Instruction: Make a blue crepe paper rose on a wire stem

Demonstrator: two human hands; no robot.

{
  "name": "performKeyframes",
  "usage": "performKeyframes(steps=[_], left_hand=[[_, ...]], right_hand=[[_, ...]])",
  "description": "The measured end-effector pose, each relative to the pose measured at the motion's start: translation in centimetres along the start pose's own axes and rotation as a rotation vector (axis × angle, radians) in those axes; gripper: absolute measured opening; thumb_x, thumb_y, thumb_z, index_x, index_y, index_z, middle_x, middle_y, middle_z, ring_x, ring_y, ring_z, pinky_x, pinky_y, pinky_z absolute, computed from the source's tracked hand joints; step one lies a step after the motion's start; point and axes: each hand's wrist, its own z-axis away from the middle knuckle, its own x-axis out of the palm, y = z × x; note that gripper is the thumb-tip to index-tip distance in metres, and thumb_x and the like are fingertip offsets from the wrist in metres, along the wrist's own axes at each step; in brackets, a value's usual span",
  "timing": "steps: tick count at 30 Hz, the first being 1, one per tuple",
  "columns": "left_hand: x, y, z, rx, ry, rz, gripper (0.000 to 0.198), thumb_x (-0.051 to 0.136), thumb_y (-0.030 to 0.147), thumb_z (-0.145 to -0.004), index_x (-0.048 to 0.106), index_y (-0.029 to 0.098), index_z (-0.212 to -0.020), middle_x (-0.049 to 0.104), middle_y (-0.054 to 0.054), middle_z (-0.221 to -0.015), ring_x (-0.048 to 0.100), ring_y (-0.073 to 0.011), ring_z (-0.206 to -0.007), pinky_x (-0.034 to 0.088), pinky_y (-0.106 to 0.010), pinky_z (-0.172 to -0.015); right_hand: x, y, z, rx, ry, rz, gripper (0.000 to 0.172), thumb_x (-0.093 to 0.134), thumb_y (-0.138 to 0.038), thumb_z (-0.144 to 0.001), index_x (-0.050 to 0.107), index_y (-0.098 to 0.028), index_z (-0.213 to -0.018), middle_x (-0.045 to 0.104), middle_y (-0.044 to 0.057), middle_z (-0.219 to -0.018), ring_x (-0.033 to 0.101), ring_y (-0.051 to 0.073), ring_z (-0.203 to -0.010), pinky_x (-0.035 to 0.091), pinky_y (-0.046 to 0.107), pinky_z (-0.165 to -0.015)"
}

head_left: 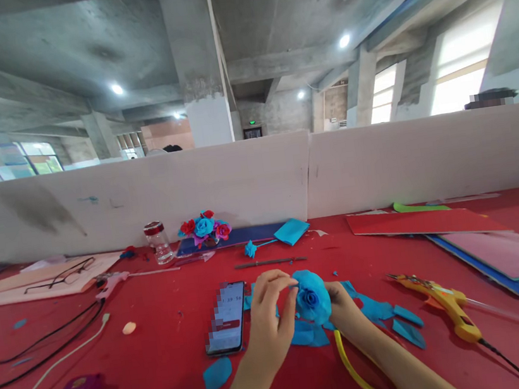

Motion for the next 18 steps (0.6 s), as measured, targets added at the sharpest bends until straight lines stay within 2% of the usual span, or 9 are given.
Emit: performKeyframes(steps=[4, 12, 18], left_hand=[[0.0, -0.2, 0.0, 0.087, -0.027, -0.01, 0.019, 0.049, 0.017, -0.082, 0.061, 0.025, -0.094, 0.052, -0.006, -0.102, 0.051, -0.0163, -0.092, 0.045, -0.03, -0.077], [-0.1, -0.5, -0.1, 0.097, 0.008, -0.097, 0.02, 0.052, 0.017, -0.079, 0.063, 0.025, -0.094, 0.055, -0.007, -0.104, 0.052, -0.018, -0.095, 0.045, -0.034, -0.08], [-1.0, -0.4, -0.4, 0.222, -0.125, -0.28, 0.034, 0.049, 0.017, -0.081, 0.054, 0.029, -0.113, 0.056, -0.006, -0.111, 0.051, -0.0194, -0.099, 0.043, -0.037, -0.082]], right_hand=[[0.0, 0.1, 0.0, 0.017, 0.013, -0.016, 0.021, 0.064, -0.024, -0.06, 0.056, -0.014, -0.043, 0.044, -0.005, -0.041, 0.033, 0.006, -0.042, 0.031, 0.018, -0.04], [0.0, -0.1, 0.0, 0.026, -0.021, -0.041, 0.021, 0.066, -0.023, -0.057, 0.055, -0.014, -0.042, 0.046, -0.005, -0.043, 0.034, 0.006, -0.044, 0.034, 0.018, -0.042], [0.1, -0.3, 0.3, 0.04, 0.004, -0.038, 0.023, 0.068, -0.026, -0.056, 0.053, -0.015, -0.043, 0.045, -0.005, -0.041, 0.037, 0.007, -0.043, 0.035, 0.018, -0.041]])
